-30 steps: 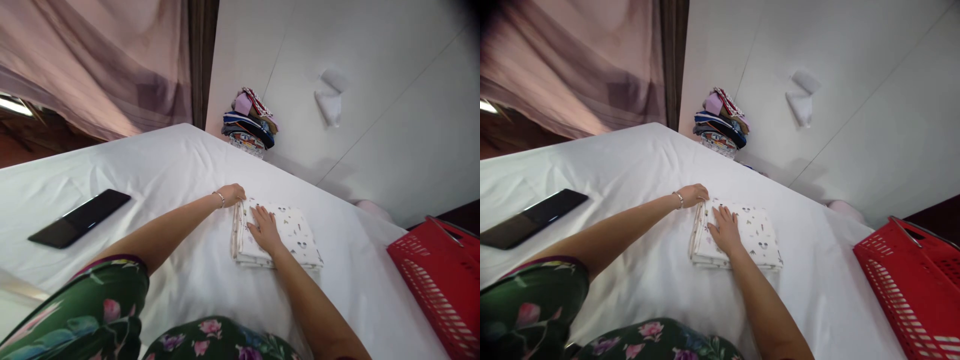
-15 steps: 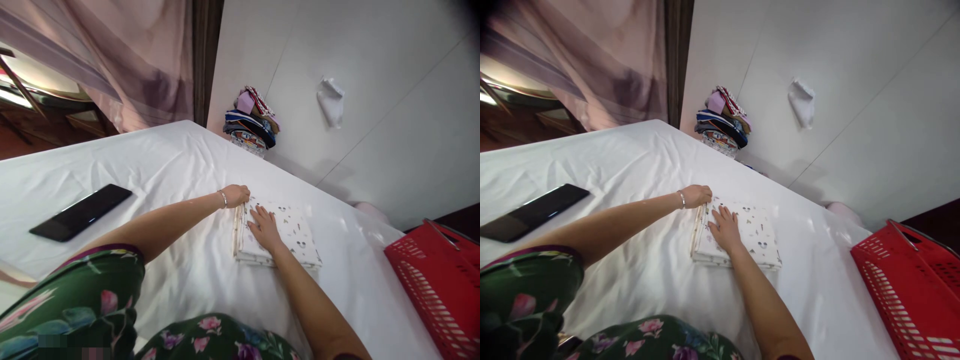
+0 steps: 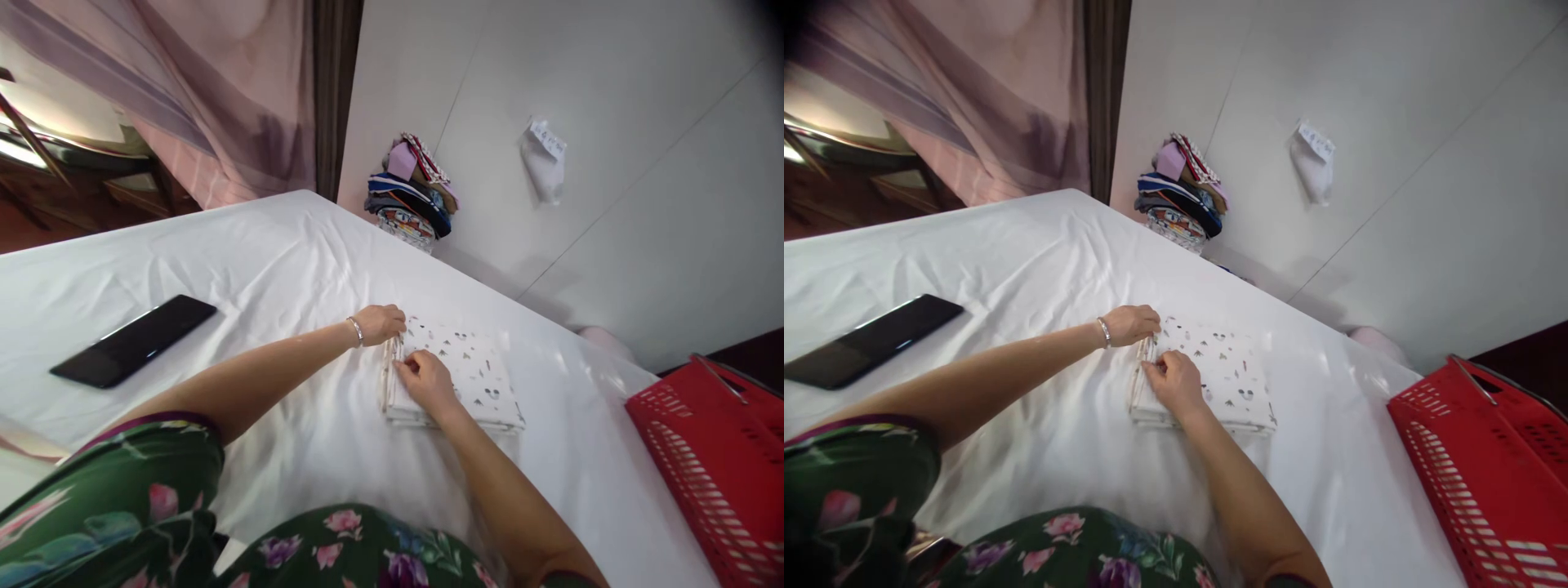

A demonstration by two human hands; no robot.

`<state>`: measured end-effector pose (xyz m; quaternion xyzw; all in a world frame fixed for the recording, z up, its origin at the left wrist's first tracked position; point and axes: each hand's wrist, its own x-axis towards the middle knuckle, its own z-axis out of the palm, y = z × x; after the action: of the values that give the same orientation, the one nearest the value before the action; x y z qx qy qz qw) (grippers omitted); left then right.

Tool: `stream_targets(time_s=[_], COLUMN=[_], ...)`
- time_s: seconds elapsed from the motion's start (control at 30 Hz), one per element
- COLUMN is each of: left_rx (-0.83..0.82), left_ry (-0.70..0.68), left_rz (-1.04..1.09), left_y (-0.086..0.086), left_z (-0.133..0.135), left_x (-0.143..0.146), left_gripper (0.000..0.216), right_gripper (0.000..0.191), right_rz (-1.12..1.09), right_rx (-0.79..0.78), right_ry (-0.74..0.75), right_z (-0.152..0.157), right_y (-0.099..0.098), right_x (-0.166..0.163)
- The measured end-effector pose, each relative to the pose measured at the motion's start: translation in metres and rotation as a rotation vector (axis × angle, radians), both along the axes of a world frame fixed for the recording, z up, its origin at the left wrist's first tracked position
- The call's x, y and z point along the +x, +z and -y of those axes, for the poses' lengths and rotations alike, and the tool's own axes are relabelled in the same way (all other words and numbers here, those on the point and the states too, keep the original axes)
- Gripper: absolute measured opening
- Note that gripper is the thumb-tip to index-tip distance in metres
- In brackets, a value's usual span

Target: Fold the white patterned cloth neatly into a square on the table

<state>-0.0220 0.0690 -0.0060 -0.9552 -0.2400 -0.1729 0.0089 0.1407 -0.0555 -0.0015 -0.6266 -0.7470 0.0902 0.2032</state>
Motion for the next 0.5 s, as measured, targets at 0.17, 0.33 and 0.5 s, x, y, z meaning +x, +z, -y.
stream_targets(time_s=[0.17, 0.33, 0.5], left_rx=[0.018, 0.031, 0.011], left_ry=[-0.018, 0.008, 0.033], left_rz=[-0.02, 0.01, 0.059], left_y=[0.0, 0.0, -0.008], left_z=[0.006, 0.009, 0.013], left_x=[0.002, -0.001, -0.005], left_gripper=[0.019, 0.019, 0.02], right_gripper=[0.024, 0.019, 0.018], right_rz=[0.051, -0.102, -0.192], right_rx=[-0.14, -0.239, -0.225], right_ry=[-0.076, -0.089, -0.069], right_z=[-0.005, -0.009, -0.006], right_y=[0.008, 0.011, 0.007], right_x=[-0.009, -0.005, -0.006])
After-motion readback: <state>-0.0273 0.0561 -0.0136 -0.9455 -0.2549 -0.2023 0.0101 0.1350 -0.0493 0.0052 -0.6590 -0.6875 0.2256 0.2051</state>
